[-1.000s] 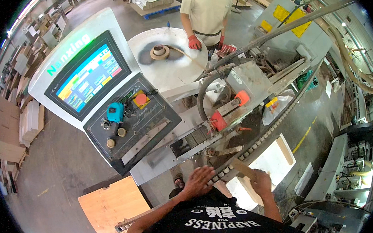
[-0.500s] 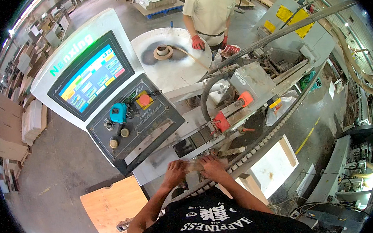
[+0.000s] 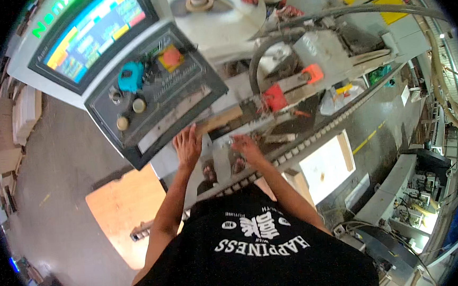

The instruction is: The person repeatedly picks up small wooden planks and feeds them into a machine with a circular saw blade. The planks are placed one at a time onto a conveyor or guide rail, and the person adjusts their position before release. Another worker is visible in the background handling larger boards.

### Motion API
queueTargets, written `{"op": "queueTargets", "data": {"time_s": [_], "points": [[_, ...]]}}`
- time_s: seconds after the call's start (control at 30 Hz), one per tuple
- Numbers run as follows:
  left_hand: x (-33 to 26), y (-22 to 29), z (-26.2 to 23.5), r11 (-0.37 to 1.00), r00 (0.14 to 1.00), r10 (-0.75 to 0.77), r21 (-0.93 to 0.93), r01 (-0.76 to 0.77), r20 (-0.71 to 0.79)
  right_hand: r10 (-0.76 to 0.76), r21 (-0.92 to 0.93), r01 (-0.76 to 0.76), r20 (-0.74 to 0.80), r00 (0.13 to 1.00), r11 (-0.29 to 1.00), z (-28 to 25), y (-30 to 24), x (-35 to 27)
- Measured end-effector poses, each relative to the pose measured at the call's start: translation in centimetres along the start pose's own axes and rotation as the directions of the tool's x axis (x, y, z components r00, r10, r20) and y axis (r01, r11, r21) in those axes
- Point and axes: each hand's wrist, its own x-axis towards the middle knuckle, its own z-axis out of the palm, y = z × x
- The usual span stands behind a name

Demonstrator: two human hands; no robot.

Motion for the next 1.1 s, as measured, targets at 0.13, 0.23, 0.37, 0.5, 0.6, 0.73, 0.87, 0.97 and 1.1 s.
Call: {"op": "queueTargets", "data": {"time_s": [0.13, 0.23, 0.37, 0.5, 0.6, 0.73, 0.87, 0.97, 1.1], "points": [[0.1, -0.7, 0.6, 0.999, 0.995, -0.045, -0.019, 0.044, -0.084, -0.053, 0.219, 0.050, 0.005, 0.999, 0.975, 3.8, -2.3, 1.0], [0.1, -0.8, 0.6, 0.997, 0.991, -0.074, -0.036, 0.070, -0.108, -0.111, 0.303, 0.097, 0.028, 0.993, 0.948, 5.6, -2.5, 2.3], [0.3, -1.7, -0.7, 0.999, 1.000, -0.006, -0.034, 0.005, -0.026, -0.091, 0.485, 0.054, 0.052, 0.995, 0.873, 8.1, -1.8, 4.4], [-0.7, -4.3, -2.9, 0.993, 0.962, 0.099, 0.029, -0.110, 0.256, -0.159, 0.573, 0.101, 0.053, 0.986, 0.813, 9.8, -1.7, 4.6], [0.4, -4.2, -4.6, 0.988, 0.965, 0.148, -0.070, -0.136, 0.215, -0.163, 0.468, 0.118, 0.057, 0.985, 0.876, 10.1, -1.7, 5.0], [1.9, -3.5, -5.3, 0.957, 0.948, 0.291, -0.037, -0.288, 0.130, -0.245, 0.504, 0.216, -0.009, 0.969, 0.836, 9.9, -0.4, 5.8], [0.2, -4.7, -2.0, 0.969, 0.955, 0.228, 0.048, -0.241, 0.187, -0.161, 0.473, 0.174, -0.070, 0.985, 0.864, 9.9, -3.1, 3.8], [1.3, -2.4, -1.4, 0.974, 0.970, 0.225, -0.026, -0.223, 0.097, -0.220, 0.543, 0.257, -0.133, 0.966, 0.800, 8.5, -1.9, 5.3], [2.5, -0.2, -0.8, 0.977, 0.970, 0.208, 0.022, -0.213, 0.122, -0.316, 0.543, 0.403, -0.250, 0.915, 0.737, 7.0, -0.5, 7.1]]}}
